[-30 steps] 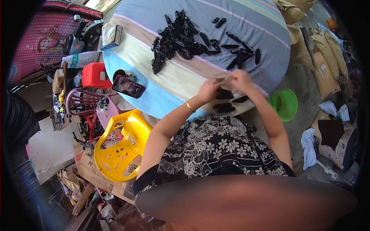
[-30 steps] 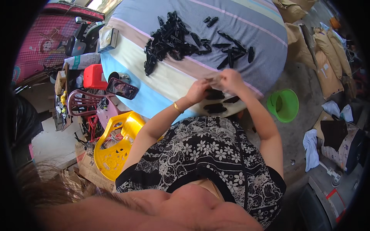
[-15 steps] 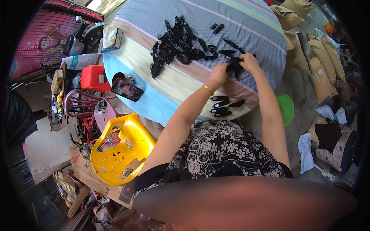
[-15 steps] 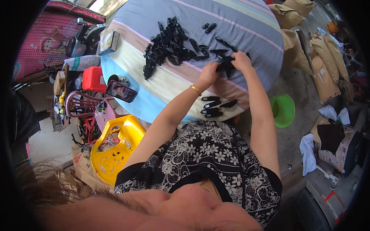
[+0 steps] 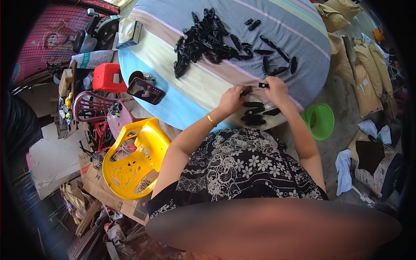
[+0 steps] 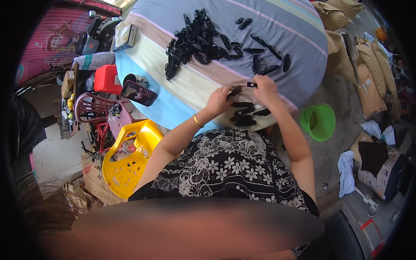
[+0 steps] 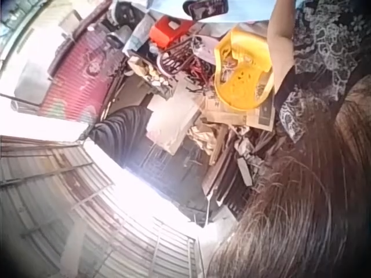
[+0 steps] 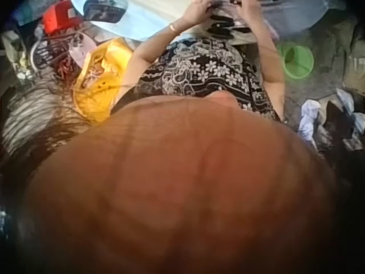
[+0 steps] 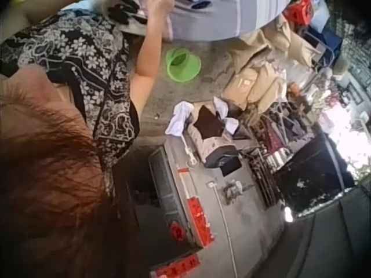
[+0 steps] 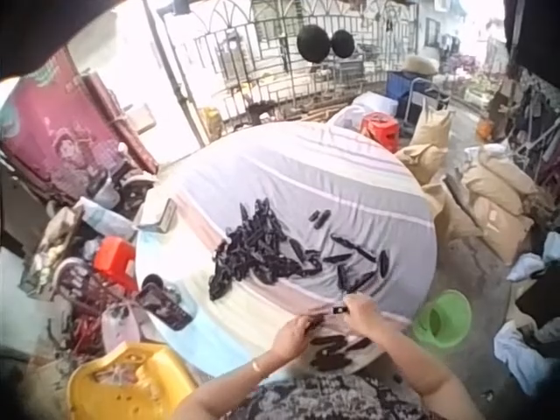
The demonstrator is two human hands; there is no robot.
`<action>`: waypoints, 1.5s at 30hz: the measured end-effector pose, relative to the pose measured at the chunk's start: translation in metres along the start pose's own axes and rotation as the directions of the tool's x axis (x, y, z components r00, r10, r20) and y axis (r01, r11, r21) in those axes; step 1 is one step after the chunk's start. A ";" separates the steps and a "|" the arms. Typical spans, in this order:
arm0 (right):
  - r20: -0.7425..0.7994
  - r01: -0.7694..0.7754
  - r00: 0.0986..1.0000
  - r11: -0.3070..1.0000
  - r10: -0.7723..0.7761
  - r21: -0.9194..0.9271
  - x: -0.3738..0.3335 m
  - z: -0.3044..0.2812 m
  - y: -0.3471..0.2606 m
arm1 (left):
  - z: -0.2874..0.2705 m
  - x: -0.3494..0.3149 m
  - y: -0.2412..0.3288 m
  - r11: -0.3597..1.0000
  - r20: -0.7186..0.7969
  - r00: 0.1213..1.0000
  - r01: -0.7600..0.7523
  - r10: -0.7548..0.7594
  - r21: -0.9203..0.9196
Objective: Sorting and organizing small black plastic hardware components into groups on a table.
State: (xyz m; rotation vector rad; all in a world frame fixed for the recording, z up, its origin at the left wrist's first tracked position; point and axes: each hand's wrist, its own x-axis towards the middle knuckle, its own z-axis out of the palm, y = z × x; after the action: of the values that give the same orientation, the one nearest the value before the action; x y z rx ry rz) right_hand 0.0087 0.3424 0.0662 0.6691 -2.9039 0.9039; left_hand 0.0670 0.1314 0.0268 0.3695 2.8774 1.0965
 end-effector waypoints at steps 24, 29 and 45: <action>0.026 0.175 0.984 0.985 -0.175 -0.006 -0.028 0.021 -0.007 | 0.005 0.004 -0.003 0.998 -0.109 0.992 -0.068 0.068 0.006; 0.101 0.214 0.972 0.977 -0.213 -0.002 -0.019 0.021 -0.008 | 0.004 0.004 -0.006 0.997 -0.130 0.991 -0.038 0.028 -0.072; 0.083 0.155 0.981 0.964 -0.176 0.217 0.063 0.049 0.014 | -0.013 0.013 -0.026 0.993 0.187 0.976 -0.100 0.111 -0.068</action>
State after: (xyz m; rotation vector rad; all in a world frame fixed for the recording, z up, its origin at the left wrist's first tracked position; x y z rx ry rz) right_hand -0.0488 0.3012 0.0272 0.9842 -2.8059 1.1973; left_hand 0.0474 0.1077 0.0203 0.5956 2.6796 1.0912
